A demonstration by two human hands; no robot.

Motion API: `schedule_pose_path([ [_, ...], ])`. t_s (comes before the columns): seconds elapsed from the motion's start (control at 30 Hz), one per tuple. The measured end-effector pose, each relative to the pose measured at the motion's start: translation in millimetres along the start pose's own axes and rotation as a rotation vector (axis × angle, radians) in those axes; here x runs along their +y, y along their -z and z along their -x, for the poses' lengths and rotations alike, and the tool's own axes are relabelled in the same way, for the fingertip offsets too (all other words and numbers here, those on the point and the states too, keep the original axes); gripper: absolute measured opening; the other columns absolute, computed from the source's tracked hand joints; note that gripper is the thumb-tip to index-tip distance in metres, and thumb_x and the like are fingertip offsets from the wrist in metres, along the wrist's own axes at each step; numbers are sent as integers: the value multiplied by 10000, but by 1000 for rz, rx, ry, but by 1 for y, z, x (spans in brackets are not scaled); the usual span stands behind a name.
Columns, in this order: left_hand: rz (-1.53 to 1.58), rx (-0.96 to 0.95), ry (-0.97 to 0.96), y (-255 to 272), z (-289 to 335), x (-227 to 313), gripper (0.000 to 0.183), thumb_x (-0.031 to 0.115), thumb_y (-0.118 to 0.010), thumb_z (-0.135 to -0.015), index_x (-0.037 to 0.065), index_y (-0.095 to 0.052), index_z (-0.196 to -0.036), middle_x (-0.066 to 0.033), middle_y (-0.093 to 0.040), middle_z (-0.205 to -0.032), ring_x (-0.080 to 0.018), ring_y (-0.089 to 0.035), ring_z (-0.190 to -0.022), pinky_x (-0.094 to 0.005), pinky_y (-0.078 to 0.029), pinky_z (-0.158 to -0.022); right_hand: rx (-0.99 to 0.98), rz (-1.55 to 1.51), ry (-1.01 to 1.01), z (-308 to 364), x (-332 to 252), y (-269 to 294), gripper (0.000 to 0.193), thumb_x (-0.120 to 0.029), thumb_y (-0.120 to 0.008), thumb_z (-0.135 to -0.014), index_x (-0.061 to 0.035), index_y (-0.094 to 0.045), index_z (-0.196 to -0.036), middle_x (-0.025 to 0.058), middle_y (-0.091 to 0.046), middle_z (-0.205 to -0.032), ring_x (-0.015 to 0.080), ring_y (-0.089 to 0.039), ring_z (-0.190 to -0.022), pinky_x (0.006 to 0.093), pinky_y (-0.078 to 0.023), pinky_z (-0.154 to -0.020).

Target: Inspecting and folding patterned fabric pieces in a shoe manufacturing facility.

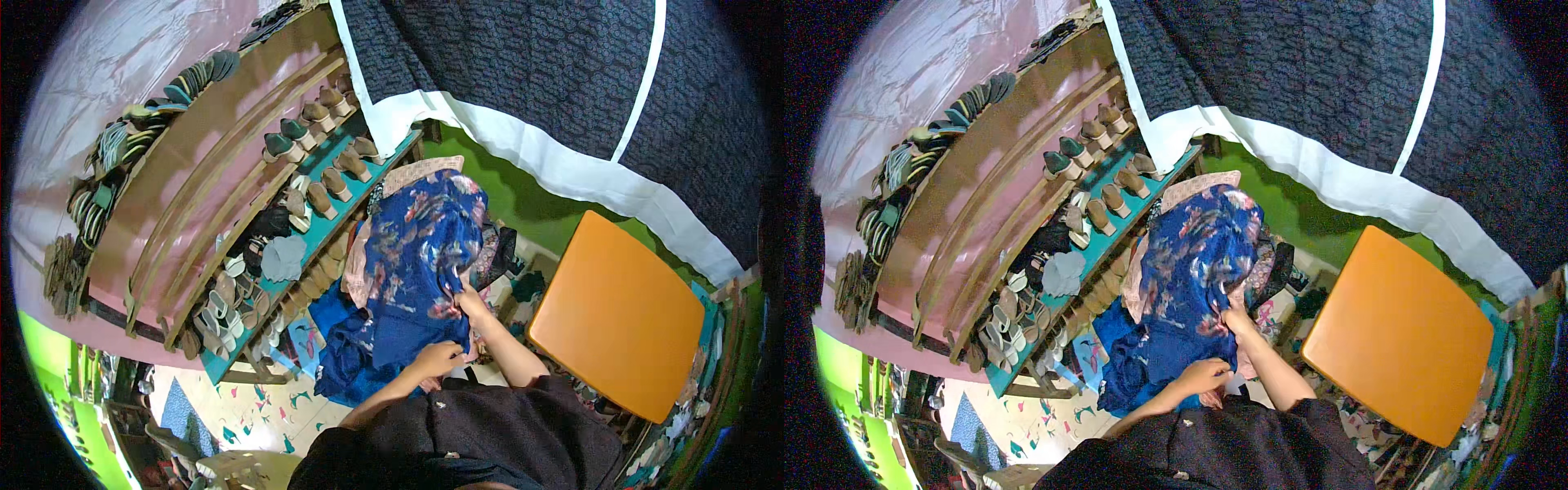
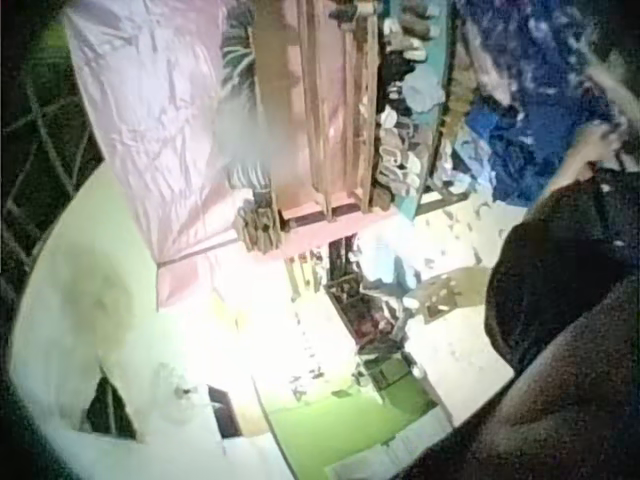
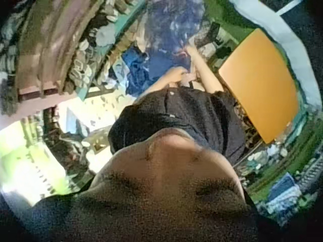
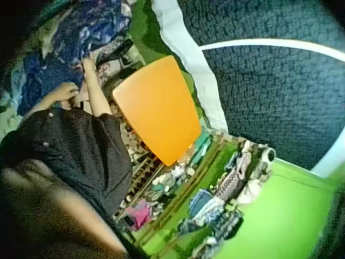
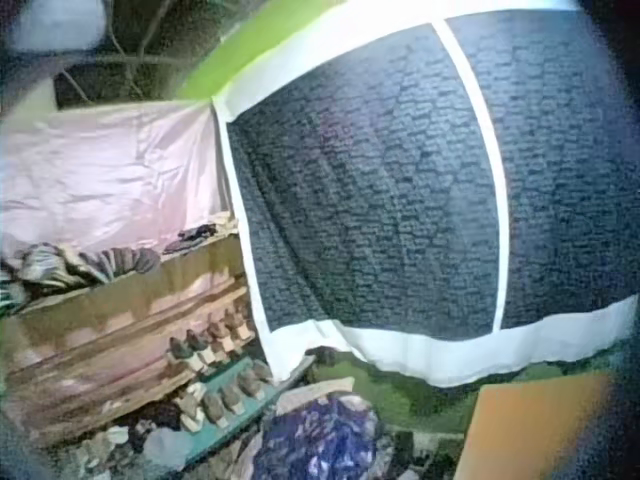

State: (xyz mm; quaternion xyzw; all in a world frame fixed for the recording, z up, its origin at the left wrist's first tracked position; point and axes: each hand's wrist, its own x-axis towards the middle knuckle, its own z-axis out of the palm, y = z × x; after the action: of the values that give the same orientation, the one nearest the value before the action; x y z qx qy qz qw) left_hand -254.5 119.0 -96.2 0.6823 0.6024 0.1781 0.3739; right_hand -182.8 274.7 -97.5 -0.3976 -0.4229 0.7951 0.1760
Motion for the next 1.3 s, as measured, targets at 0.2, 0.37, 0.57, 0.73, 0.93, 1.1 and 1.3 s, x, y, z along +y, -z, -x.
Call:
schedule_pose_path([
  [0.2,-86,788,80,19,6,-1,495,271,-645,-698,12,-473,-1083,-173,-519,-1059,-346,-469,-1008,-397,-376,-851,261,-199,76,86,63,73,422,69,-336,-614,-20,-534,-976,68,-582,-787,149,-545,-602,280,-443,-533],
  [0.37,765,830,740,-18,3,-47,983,461,-735,-599,-16,-234,-1296,-222,-307,-1307,-306,-328,-1195,-373,-294,-966,277,-127,96,202,18,53,449,60,-346,-595,2,-539,-997,73,-599,-834,161,-569,-668,268,-457,-616],
  [0.57,992,520,467,-100,-5,-6,502,230,-714,-630,48,-526,-1058,-118,-573,-995,-218,-541,-932,-339,-414,-825,144,55,368,290,33,57,443,93,-344,-565,42,-568,-944,58,-612,-849,157,-582,-743,273,-457,-713],
  [0.73,1346,512,327,-99,23,73,293,50,-590,-670,59,-532,-957,-52,-594,-782,-157,-584,-697,-289,-480,-619,255,157,470,366,64,89,395,79,-388,-595,43,-574,-941,74,-608,-869,158,-583,-775,276,-459,-738],
  [0.93,1567,290,217,-117,56,171,522,93,-654,-700,27,-390,-1146,-86,-553,-973,-187,-560,-844,-315,-462,-732,809,60,919,475,54,154,277,-69,-517,-673,21,-567,-931,111,-601,-900,203,-581,-796,329,-469,-758],
  [1.1,1355,-45,-377,-117,66,225,777,113,-666,-744,-46,-172,-1323,-99,-364,-1267,-128,-489,-982,-278,-381,-865,996,-89,1237,561,-21,148,384,-161,-390,-716,58,-546,-989,188,-583,-939,295,-596,-816,396,-506,-725],
  [1.3,1186,39,-199,-125,54,211,291,196,-553,-840,-9,-555,-1046,-13,-575,-936,-79,-503,-840,-233,-413,-756,1120,1391,594,536,-5,214,323,-33,-484,-682,13,-525,-999,56,-522,-856,163,-488,-757,288,-414,-698],
])
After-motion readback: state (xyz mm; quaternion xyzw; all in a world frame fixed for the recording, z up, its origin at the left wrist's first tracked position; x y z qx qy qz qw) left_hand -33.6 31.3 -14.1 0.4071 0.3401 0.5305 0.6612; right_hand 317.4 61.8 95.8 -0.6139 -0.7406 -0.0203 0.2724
